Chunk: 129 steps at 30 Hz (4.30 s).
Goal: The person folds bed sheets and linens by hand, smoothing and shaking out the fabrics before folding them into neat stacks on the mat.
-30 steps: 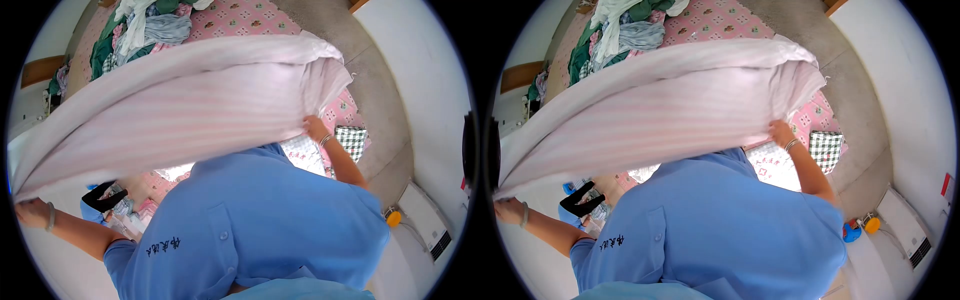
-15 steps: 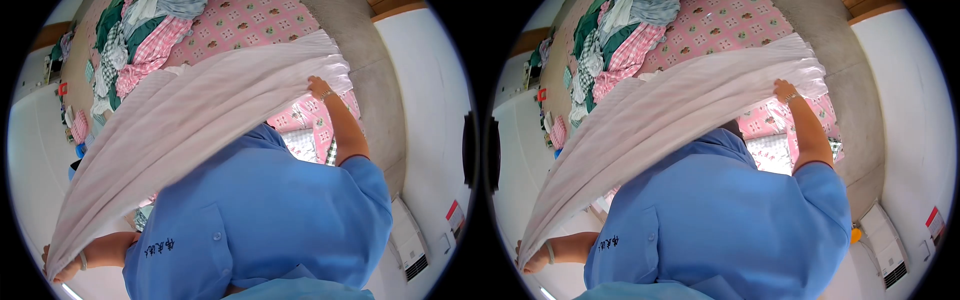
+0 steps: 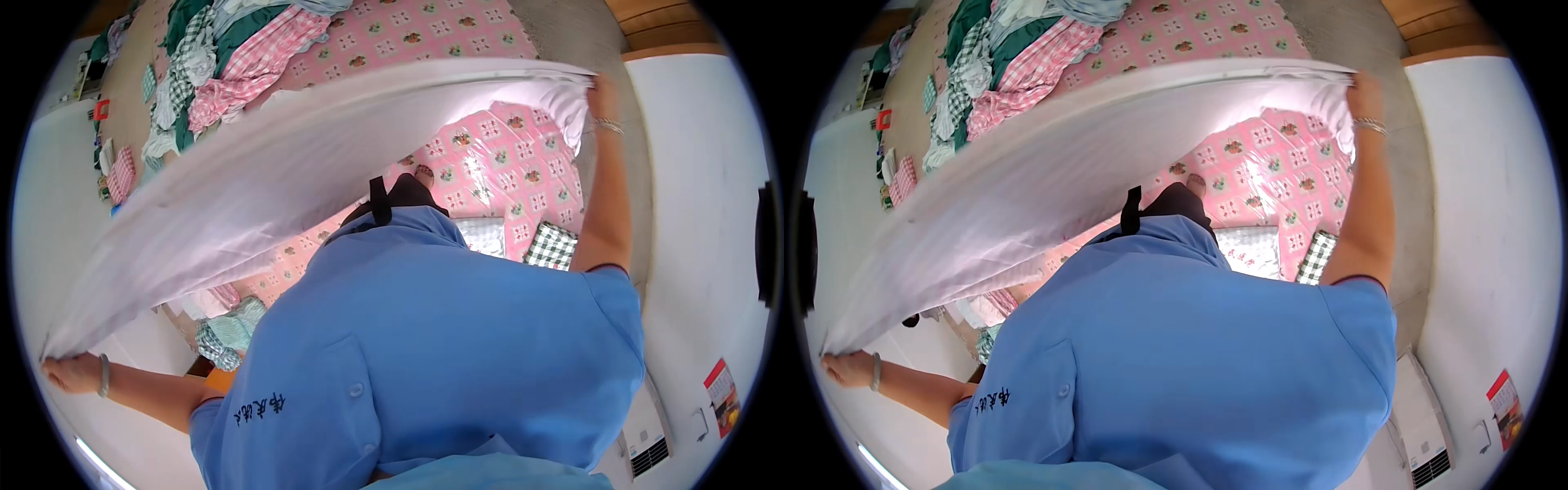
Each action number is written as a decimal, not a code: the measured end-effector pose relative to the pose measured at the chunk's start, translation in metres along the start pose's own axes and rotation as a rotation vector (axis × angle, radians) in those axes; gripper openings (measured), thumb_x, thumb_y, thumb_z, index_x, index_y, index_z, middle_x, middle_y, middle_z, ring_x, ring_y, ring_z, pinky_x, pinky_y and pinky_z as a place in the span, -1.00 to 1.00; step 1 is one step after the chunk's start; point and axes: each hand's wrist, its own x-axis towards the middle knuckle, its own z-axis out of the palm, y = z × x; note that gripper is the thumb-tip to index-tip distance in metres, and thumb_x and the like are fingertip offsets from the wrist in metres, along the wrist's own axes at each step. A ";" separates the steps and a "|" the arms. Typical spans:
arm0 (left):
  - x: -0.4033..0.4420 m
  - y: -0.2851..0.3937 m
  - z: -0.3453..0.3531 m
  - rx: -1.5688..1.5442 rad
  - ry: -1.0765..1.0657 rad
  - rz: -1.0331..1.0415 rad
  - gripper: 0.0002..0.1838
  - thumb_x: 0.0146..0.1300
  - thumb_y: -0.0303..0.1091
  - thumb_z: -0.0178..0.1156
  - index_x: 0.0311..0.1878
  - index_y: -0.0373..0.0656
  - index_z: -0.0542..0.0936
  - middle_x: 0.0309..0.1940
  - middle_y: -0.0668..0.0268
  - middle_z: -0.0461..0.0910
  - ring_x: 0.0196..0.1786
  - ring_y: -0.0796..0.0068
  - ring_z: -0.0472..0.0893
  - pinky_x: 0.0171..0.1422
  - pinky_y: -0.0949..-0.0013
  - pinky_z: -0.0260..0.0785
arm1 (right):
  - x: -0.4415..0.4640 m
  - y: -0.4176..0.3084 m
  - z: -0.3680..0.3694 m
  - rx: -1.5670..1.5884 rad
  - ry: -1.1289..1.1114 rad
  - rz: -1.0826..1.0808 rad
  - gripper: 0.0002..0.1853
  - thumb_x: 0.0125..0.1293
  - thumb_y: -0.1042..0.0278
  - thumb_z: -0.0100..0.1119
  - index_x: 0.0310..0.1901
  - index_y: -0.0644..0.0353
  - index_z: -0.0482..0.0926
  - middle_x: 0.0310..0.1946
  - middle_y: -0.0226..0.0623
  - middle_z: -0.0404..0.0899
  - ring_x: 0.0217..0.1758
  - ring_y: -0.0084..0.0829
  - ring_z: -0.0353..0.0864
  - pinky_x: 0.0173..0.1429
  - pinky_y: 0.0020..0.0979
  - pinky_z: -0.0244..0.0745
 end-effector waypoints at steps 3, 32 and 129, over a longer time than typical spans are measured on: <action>-0.004 -0.014 0.026 0.052 0.010 -0.085 -0.79 0.13 -0.37 0.02 -0.33 -0.37 0.48 -0.36 0.15 0.50 -0.35 0.34 0.50 -0.29 0.32 0.46 | -0.054 -0.014 -0.052 0.003 0.146 0.151 -0.82 -0.06 0.51 -0.09 -0.36 0.23 0.46 -0.43 -0.06 0.47 -0.39 -0.08 0.45 -0.33 -0.16 0.34; 0.123 -0.231 0.000 0.465 -0.474 -0.329 -0.68 0.22 -0.33 -0.18 -0.12 -0.39 0.38 -0.13 0.07 0.41 -0.08 0.28 0.43 -0.08 0.35 0.30 | 0.140 -0.062 -0.220 0.480 0.518 0.434 -0.67 0.12 0.11 -0.06 -0.19 0.13 0.52 -0.27 -0.08 0.52 -0.21 -0.16 0.51 -0.21 -0.27 0.39; -0.682 -0.490 -0.547 0.888 -0.872 -1.553 -0.46 0.06 -0.41 0.05 0.15 -0.14 0.18 0.12 0.26 0.20 0.04 0.27 0.34 0.06 0.30 0.31 | -0.178 -0.478 0.537 -0.395 -0.872 -1.172 -0.87 0.00 0.36 -0.03 -0.43 0.12 0.52 -0.36 -0.22 0.47 -0.24 -0.21 0.45 -0.18 -0.18 0.37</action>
